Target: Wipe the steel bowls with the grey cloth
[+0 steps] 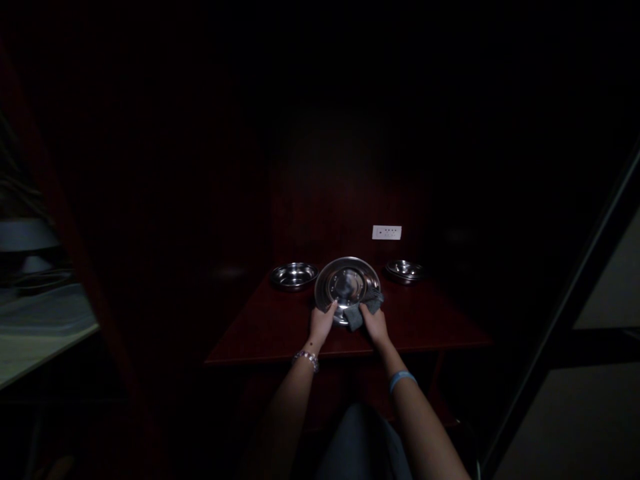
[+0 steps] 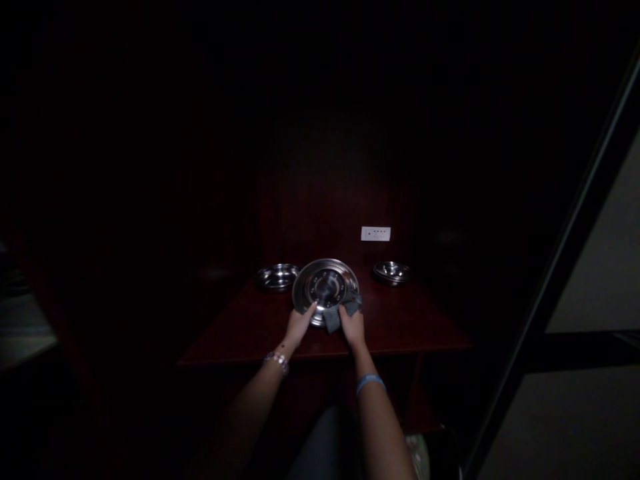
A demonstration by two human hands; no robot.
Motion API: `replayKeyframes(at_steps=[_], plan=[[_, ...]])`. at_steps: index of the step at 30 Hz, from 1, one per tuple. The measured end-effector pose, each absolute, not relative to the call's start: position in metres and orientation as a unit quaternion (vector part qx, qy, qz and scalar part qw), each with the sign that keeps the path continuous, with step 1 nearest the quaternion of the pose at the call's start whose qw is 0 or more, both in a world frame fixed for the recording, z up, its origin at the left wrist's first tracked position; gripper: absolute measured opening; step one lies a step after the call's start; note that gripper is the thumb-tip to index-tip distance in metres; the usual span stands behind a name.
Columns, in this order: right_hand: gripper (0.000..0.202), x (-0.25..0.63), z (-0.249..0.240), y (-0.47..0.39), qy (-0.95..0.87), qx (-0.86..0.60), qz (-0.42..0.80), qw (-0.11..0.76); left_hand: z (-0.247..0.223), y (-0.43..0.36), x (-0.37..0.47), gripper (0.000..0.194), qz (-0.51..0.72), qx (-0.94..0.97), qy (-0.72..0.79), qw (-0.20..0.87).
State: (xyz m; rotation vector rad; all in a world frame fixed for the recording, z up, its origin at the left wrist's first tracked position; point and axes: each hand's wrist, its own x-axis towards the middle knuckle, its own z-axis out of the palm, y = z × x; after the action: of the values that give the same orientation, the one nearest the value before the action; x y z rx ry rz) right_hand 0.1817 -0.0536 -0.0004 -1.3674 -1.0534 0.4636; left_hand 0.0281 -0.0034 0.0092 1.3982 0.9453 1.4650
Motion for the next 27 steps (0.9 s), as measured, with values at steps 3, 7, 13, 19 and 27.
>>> replayKeyframes(at_steps=[3, 7, 13, 19, 27], plan=[[0.041, 0.1816, -0.0002, -0.0534, -0.46, -0.597, 0.201, 0.625, 0.0083, -0.0026, 0.0285, 0.029, 0.591, 0.56, 0.384, 0.436], [0.042, 0.182, -0.0013, -0.0522, -0.465, -0.597, 0.195, 0.624, 0.0065, 0.0002, 0.029, 0.026, 0.584, 0.563, 0.396, 0.43], [0.042, 0.182, -0.002, -0.0526, -0.472, -0.596, 0.199, 0.619, 0.0067, 0.0025, 0.0292, 0.026, 0.573, 0.565, 0.416, 0.425], [0.041, 0.1799, 0.0016, -0.055, -0.468, -0.599, 0.203, 0.617, 0.0103, -0.0008, 0.0291, 0.026, 0.589, 0.558, 0.402, 0.424], [0.038, 0.1792, 0.0046, -0.0568, -0.465, -0.604, 0.197, 0.616, 0.0102, -0.0025, 0.0287, 0.029, 0.589, 0.562, 0.393, 0.428]])
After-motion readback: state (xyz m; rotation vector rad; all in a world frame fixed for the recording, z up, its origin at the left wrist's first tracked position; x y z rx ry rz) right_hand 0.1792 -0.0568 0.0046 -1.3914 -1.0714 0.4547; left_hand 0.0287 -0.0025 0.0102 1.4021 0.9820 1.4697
